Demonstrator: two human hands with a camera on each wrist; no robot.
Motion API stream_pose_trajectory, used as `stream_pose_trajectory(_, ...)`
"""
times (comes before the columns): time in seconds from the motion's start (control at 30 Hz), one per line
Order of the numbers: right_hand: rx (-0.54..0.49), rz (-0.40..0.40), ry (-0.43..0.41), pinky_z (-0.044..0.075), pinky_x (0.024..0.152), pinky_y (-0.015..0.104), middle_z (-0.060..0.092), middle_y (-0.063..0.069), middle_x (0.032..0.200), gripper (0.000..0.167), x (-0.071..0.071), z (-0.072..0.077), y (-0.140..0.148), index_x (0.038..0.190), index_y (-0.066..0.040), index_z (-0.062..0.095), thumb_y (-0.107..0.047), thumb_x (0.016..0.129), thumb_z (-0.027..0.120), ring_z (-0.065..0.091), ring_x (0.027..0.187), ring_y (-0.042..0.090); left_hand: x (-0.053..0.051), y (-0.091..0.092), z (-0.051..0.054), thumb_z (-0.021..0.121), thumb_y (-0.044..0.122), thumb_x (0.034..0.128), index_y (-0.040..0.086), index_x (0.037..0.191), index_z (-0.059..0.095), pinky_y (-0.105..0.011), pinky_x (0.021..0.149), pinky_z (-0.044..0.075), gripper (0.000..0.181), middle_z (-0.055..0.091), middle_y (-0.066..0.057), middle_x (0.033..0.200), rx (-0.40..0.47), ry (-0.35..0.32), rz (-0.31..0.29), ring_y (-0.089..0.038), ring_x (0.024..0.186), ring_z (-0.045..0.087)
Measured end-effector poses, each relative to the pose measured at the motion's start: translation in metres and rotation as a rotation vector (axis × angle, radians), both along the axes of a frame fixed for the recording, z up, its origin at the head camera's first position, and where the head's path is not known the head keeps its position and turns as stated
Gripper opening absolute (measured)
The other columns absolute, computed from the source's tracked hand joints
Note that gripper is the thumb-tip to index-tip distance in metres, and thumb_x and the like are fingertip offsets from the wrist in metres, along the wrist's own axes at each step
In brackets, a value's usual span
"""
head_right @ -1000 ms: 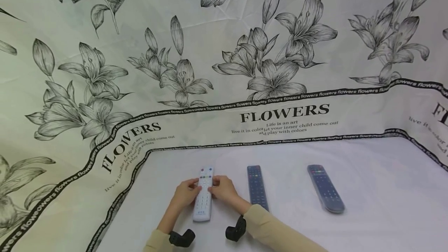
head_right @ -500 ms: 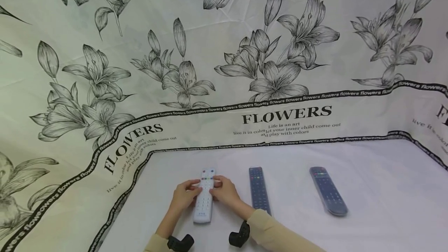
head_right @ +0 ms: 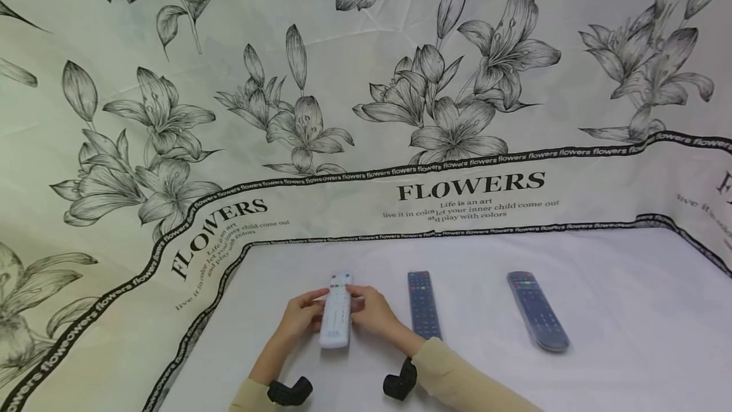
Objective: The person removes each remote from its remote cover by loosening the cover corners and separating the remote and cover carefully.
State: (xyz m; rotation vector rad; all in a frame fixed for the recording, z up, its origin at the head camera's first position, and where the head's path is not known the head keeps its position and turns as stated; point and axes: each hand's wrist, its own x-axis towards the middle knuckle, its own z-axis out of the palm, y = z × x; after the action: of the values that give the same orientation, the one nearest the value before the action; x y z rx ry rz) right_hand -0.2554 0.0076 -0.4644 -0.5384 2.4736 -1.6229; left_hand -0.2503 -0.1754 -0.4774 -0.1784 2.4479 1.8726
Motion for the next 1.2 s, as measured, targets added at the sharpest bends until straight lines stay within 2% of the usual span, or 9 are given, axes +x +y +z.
stream_pose_trajectory(0.1,0.078,0.028,0.057,0.055,0.073,0.036,0.057,0.025,0.123,0.066,0.001,-0.002,0.001,0.135,0.006,0.049,0.012,0.072,0.068,0.061,0.101,0.033,0.000,-0.001,-0.001,0.056,-0.003,0.0833,-0.002,0.129,0.057,-0.023,0.063,0.054,0.046,0.067,-0.018,0.107,0.031,0.001,-0.014,-0.010,0.080,0.062)
stream_pose_trajectory(0.2,0.109,0.038,0.118,0.056,0.076,0.038,0.058,0.025,0.122,0.065,0.002,-0.005,0.000,0.134,0.007,0.049,0.011,0.073,0.071,0.063,0.100,0.034,0.002,-0.004,-0.003,0.061,-0.001,0.0824,-0.001,0.131,0.055,-0.022,0.067,0.053,0.049,0.065,-0.019,0.112,0.044,0.014,-0.052,-0.012,0.088,0.061)
stream_pose_trajectory(0.37,0.141,0.052,0.197,0.055,0.080,0.042,0.060,0.024,0.118,0.061,0.003,-0.007,0.000,0.132,0.009,0.050,0.005,0.076,0.073,0.063,0.098,0.033,0.007,-0.013,-0.008,0.064,-0.003,0.0770,0.002,0.135,0.052,-0.023,0.070,0.052,0.059,0.060,-0.022,0.120,-0.011,0.077,-0.148,-0.016,0.091,0.061)
stream_pose_trajectory(0.5,0.182,0.053,0.245,0.055,0.076,0.036,0.061,0.021,0.115,0.060,0.003,-0.007,0.002,0.132,0.007,0.051,0.000,0.077,0.074,0.062,0.097,0.030,0.011,-0.017,-0.009,0.063,-0.005,0.0802,0.002,0.134,0.052,-0.025,0.071,0.055,0.056,0.056,-0.023,0.125,-0.017,0.130,-0.223,-0.018,0.090,0.066)
stream_pose_trajectory(0.6,0.189,0.036,0.278,0.053,0.072,0.030,0.062,0.019,0.113,0.057,0.001,-0.006,0.006,0.129,0.004,0.055,-0.002,0.076,0.076,0.063,0.095,0.029,0.012,-0.017,-0.009,0.064,-0.005,0.0833,0.001,0.131,0.054,-0.025,0.072,0.056,0.049,0.055,-0.023,0.126,-0.003,0.171,-0.247,-0.019,0.093,0.067)
stream_pose_trajectory(0.73,0.181,0.022,0.308,0.051,0.068,0.026,0.063,0.017,0.111,0.051,-0.002,-0.007,0.009,0.124,0.000,0.060,-0.002,0.076,0.077,0.063,0.092,0.028,0.012,-0.014,-0.008,0.062,-0.006,0.0831,0.003,0.128,0.058,-0.024,0.070,0.056,0.046,0.058,-0.022,0.124,-0.039,0.213,-0.221,-0.019,0.090,0.065)
stream_pose_trajectory(0.87,0.172,0.012,0.329,0.052,0.067,0.027,0.064,0.016,0.110,0.045,-0.002,-0.006,0.008,0.120,-0.001,0.063,0.000,0.076,0.076,0.064,0.090,0.028,0.013,-0.013,-0.005,0.059,-0.008,0.0833,0.004,0.126,0.060,-0.023,0.068,0.056,0.045,0.059,-0.021,0.124,-0.076,0.229,-0.187,-0.019,0.090,0.063)
stream_pose_trajectory(1.2,0.087,-0.043,0.342,0.053,0.065,0.020,0.065,0.015,0.113,0.038,-0.003,0.005,0.006,0.117,-0.007,0.066,0.002,0.081,0.071,0.066,0.091,0.029,0.017,0.001,0.003,0.061,-0.004,0.0871,0.004,0.126,0.059,-0.022,0.071,0.056,0.040,0.061,-0.019,0.121,-0.040,0.266,-0.075,-0.018,0.088,0.062)
